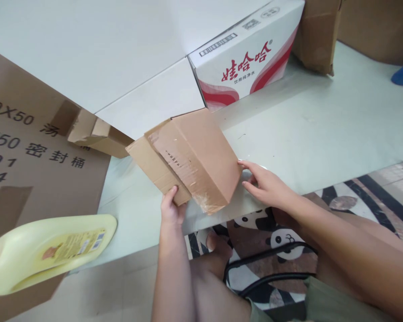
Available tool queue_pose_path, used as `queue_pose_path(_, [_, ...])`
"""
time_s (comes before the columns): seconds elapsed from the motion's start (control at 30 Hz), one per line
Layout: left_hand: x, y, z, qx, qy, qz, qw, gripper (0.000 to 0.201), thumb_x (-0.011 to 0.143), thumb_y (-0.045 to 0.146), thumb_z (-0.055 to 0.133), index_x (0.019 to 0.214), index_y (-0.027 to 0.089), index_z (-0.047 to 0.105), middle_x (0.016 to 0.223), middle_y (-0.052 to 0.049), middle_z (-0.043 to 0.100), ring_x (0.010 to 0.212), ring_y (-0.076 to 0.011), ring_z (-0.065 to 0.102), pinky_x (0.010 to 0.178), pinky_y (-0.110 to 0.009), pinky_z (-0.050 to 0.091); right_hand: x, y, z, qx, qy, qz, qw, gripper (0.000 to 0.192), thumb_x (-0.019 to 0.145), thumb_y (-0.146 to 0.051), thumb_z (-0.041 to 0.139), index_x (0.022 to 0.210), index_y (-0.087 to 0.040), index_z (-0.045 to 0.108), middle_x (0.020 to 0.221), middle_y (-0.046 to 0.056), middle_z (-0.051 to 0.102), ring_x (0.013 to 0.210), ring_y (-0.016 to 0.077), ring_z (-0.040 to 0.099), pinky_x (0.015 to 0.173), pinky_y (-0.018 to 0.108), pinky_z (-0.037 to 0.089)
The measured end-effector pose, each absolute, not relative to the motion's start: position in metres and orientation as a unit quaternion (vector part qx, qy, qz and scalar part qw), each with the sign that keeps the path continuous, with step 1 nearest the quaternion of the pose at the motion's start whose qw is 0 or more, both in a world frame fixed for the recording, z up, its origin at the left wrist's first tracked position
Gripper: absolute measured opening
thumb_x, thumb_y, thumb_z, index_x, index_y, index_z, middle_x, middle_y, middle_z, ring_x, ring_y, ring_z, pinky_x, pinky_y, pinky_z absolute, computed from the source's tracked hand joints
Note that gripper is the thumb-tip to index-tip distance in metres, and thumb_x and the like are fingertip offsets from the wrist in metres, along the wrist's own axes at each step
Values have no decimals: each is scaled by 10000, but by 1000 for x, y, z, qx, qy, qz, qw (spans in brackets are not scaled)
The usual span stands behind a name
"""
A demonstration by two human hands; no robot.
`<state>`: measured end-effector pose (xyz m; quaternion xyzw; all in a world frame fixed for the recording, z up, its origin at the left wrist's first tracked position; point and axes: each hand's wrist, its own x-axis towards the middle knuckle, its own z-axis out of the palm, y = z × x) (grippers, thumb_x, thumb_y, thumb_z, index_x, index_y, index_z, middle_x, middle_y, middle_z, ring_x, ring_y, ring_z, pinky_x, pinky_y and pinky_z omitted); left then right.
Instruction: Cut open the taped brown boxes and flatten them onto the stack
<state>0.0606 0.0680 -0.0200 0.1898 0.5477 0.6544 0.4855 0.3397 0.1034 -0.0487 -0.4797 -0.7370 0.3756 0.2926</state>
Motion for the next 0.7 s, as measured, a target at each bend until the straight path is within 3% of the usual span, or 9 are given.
queue_pose_path(0.23, [60, 68, -21, 182, 544, 657, 490, 479, 518, 331, 904, 961, 226, 754, 953, -33, 785, 884, -237, 724, 785, -337, 561, 339, 104, -45, -494, -737, 380, 263, 610, 876, -250, 512, 1478, -208, 420, 1355, 141, 636, 674, 186, 661, 799, 466, 584])
queue_pose_path(0.4, [61, 67, -21, 184, 546, 664, 477, 482, 511, 323, 897, 964, 241, 757, 959, -32, 790, 887, -245, 726, 781, -338, 562, 339, 105, -43, -492, -746, 373, 252, 559, 873, -251, 518, 1428, -201, 474, 1235, 124, 668, 678, 189, 646, 778, 432, 563])
queue_pose_path(0.57, [62, 67, -18, 186, 546, 667, 472, 444, 497, 300, 895, 912, 230, 751, 964, -38, 790, 897, -249, 725, 792, -339, 565, 339, 106, -40, -504, -747, 373, 221, 392, 877, -252, 536, 1256, -167, 593, 1004, 96, 701, 699, 208, 652, 743, 394, 530])
queue_pose_path(0.7, [64, 68, -15, 173, 545, 669, 475, 436, 455, 309, 908, 851, 216, 752, 926, -34, 791, 831, -213, 716, 749, -306, 569, 338, 107, -39, -505, -744, 379, 219, 405, 876, -231, 543, 1274, -169, 594, 974, 87, 710, 721, 213, 663, 733, 373, 511])
